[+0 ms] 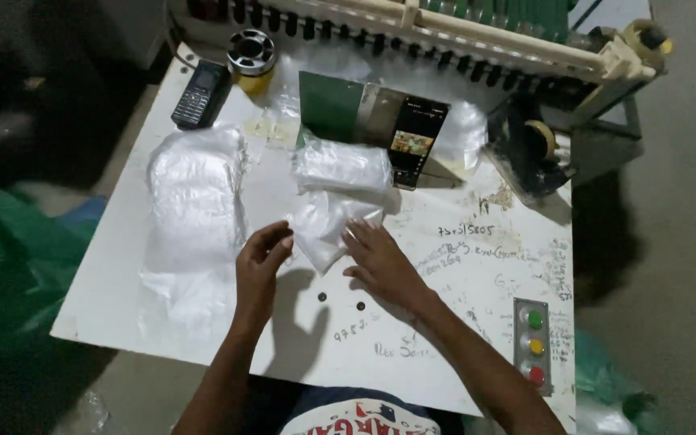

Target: Organizing and preparing plastic bags on a workbench near a packaging machine.

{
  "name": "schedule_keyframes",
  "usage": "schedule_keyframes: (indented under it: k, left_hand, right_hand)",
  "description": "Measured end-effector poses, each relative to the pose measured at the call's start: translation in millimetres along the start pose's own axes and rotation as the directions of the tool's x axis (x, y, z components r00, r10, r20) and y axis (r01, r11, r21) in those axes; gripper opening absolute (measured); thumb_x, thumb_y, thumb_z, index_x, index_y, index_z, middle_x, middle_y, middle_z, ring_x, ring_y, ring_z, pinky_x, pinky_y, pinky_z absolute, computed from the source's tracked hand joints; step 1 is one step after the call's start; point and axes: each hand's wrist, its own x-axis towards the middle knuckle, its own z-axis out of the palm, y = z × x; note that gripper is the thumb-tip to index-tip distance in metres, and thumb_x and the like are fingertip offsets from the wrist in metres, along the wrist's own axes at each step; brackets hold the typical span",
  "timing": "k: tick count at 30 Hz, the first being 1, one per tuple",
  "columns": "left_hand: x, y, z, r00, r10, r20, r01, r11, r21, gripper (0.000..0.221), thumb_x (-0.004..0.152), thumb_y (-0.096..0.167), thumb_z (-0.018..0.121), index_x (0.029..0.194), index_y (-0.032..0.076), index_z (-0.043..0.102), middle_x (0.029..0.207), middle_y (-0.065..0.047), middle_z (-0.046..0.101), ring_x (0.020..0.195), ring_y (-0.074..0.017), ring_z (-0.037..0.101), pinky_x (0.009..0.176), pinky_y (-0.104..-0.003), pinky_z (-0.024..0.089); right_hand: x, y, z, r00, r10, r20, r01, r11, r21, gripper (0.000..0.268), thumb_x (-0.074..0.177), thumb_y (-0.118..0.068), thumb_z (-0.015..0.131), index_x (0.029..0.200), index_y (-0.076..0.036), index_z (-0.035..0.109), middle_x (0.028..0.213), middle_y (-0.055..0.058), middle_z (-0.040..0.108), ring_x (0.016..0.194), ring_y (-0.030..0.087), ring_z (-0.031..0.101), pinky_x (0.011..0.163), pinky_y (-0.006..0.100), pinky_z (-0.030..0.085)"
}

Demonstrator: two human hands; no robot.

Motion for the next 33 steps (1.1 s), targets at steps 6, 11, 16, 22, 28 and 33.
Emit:
schedule_keyframes:
  k: [6, 11, 16, 22, 28, 33]
  left_hand:
    - [4.6, -19.9, -15.0, 0.991, -0.095, -0.096, 0.102, 0.992, 0.069, 0.049, 0.092, 0.026, 0.075, 0.132, -0.002, 0.066, 0.122, -0.026, 0.069, 0.121, -0.037, 0.064, 0.103, -0.05, 0.05]
    - [70.9, -35.2, -9.4, 0.992, -0.068, -0.107, 0.048, 0.983, -0.179, 0.058, 0.096, 0.027, 0.072, 0.141, -0.005, 0.056, 0.13, -0.028, 0.065, 0.122, -0.0353, 0.064, 0.104, -0.045, 0.052]
    - [136.6, -29.3, 1.9, 0.983, -0.074, -0.168, 0.035, 0.974, -0.224, 0.036, 0.097, 0.031, 0.07, 0.117, 0.007, 0.053, 0.105, -0.009, 0.055, 0.097, -0.0189, 0.057, 0.09, -0.033, 0.051]
    - [196.2, 5.7, 10.3, 0.983, -0.178, -0.053, 0.138, 0.891, -0.432, 0.04, 0.094, 0.041, 0.074, 0.077, 0.02, 0.045, 0.065, 0.009, 0.037, 0.056, -0.005, 0.039, 0.05, -0.02, 0.031]
    - [259.0, 18.8, 24.4, 0.936, -0.35, 0.047, 0.29, 0.686, -0.668, 0.077, 0.082, 0.055, 0.085, 0.094, 0.007, 0.027, 0.075, 0.001, 0.027, 0.057, -0.011, 0.035, 0.051, -0.029, 0.024]
    - [327.5, -4.9, 36.8, 0.898, -0.396, 0.193, 0.418, 0.626, -0.658, 0.157, 0.069, 0.071, 0.09, 0.157, -0.007, -0.014, 0.162, -0.036, 0.002, 0.156, -0.0472, 0.009, 0.124, -0.058, 0.017]
  right_hand:
    - [-48.9, -7.6, -29.4, 0.71, 0.663, -0.235, -0.545, 0.73, 0.413, 0.038, 0.1, -0.023, 0.07, 0.131, -0.002, 0.066, 0.114, 0.016, 0.066, 0.101, 0.031, 0.071, 0.085, 0.037, 0.066]
    - [-77.2, 13.4, -28.3, 0.481, 0.867, -0.131, -0.565, 0.42, 0.71, 0.026, 0.1, -0.013, 0.068, 0.125, -0.007, 0.074, 0.104, 0.017, 0.078, 0.089, 0.02, 0.073, 0.07, 0.034, 0.06]
    - [-75.0, 22.7, -21.7, 0.519, 0.835, -0.181, -0.564, 0.494, 0.662, 0.027, 0.096, -0.019, 0.071, 0.12, -0.01, 0.077, 0.108, 0.011, 0.078, 0.098, 0.02, 0.074, 0.078, 0.033, 0.061]
    - [-58.8, 50.2, -62.7, 0.334, 0.933, -0.135, -0.41, 0.272, 0.871, 0.037, 0.094, -0.025, 0.072, 0.122, -0.002, 0.064, 0.125, 0.02, 0.068, 0.102, 0.03, 0.067, 0.085, 0.04, 0.057]
    - [-47.2, 205.4, -56.3, 0.295, 0.928, -0.229, -0.506, 0.355, 0.786, 0.087, 0.096, -0.063, 0.07, 0.149, 0.002, 0.046, 0.149, 0.029, 0.046, 0.14, 0.039, 0.045, 0.117, 0.051, 0.036]
    - [29.3, 223.0, -98.4, 0.219, 0.963, -0.155, -0.585, 0.256, 0.77, 0.106, 0.089, -0.083, 0.064, 0.15, 0.003, 0.049, 0.152, 0.028, 0.046, 0.145, 0.042, 0.04, 0.121, 0.054, 0.03]
